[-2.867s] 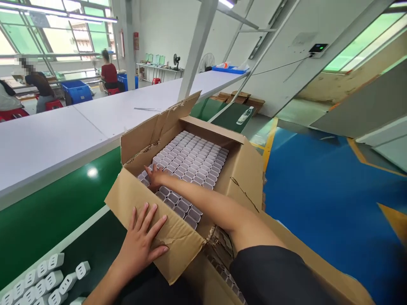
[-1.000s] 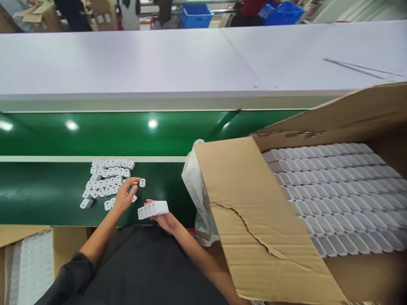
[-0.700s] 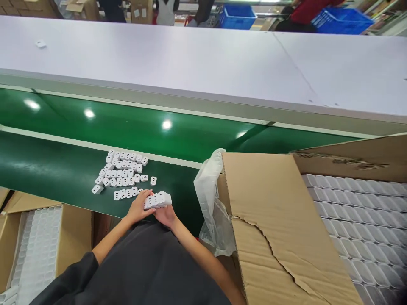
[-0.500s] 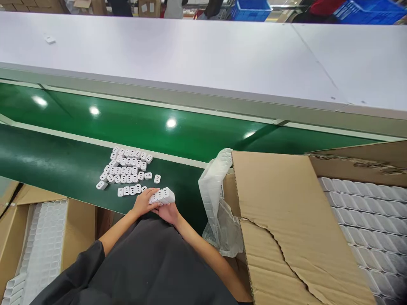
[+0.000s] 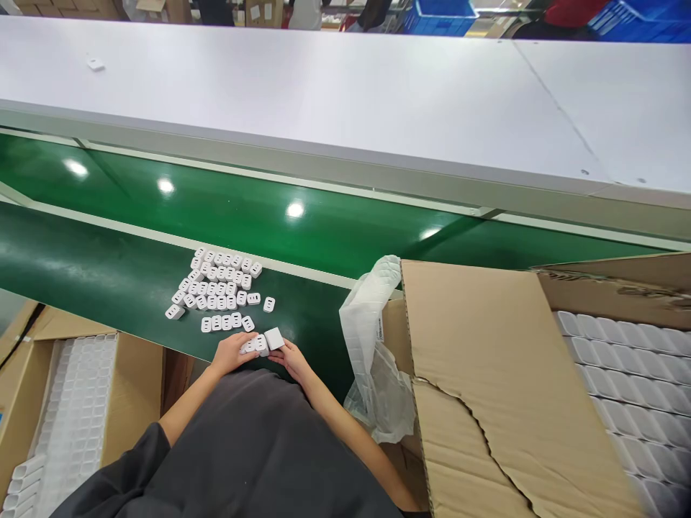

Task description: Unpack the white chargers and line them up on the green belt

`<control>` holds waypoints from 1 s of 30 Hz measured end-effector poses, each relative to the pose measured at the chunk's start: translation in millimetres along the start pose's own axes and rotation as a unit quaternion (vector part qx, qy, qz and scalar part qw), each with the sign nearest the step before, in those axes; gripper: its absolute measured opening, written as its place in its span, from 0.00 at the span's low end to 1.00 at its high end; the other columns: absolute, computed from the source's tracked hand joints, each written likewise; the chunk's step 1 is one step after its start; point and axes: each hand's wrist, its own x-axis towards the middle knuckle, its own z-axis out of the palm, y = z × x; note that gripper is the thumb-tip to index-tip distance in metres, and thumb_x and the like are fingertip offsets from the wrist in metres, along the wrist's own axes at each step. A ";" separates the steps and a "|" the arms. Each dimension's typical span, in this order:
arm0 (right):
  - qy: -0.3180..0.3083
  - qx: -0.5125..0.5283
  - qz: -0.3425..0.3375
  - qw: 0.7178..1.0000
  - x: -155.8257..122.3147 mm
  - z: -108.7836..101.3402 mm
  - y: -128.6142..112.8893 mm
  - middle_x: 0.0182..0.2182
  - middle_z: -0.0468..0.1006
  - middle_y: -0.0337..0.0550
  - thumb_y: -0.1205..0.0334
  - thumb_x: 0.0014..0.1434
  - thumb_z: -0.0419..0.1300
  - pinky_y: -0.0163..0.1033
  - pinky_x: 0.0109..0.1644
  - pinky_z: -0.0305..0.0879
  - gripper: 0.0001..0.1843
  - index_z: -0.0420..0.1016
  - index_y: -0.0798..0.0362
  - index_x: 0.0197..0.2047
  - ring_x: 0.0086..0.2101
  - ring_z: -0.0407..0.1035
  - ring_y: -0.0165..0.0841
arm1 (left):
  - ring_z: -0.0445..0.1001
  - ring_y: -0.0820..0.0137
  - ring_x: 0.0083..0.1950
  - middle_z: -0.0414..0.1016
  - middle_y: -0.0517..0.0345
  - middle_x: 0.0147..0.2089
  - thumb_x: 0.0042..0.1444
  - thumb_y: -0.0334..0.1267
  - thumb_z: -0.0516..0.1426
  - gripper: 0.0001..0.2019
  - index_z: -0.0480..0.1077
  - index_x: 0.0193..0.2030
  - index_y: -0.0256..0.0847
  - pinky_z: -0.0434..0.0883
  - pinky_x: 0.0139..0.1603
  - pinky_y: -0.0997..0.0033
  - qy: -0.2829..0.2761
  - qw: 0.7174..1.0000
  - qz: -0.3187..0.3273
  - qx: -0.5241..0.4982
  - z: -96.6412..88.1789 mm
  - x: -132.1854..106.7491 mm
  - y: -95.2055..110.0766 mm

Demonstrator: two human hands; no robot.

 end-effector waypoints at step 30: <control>0.028 -0.462 -0.229 0.857 5.6 34.5 -37.0 0.45 0.69 0.46 0.61 0.49 0.71 0.55 0.60 0.59 0.26 0.73 0.47 0.52 0.49 0.64 0.45 | 0.72 0.59 0.54 0.75 0.47 0.53 0.64 0.53 0.53 0.23 0.69 0.63 0.50 0.65 0.55 0.60 0.052 0.980 0.083 0.173 -37.5 12.7 -67.1</control>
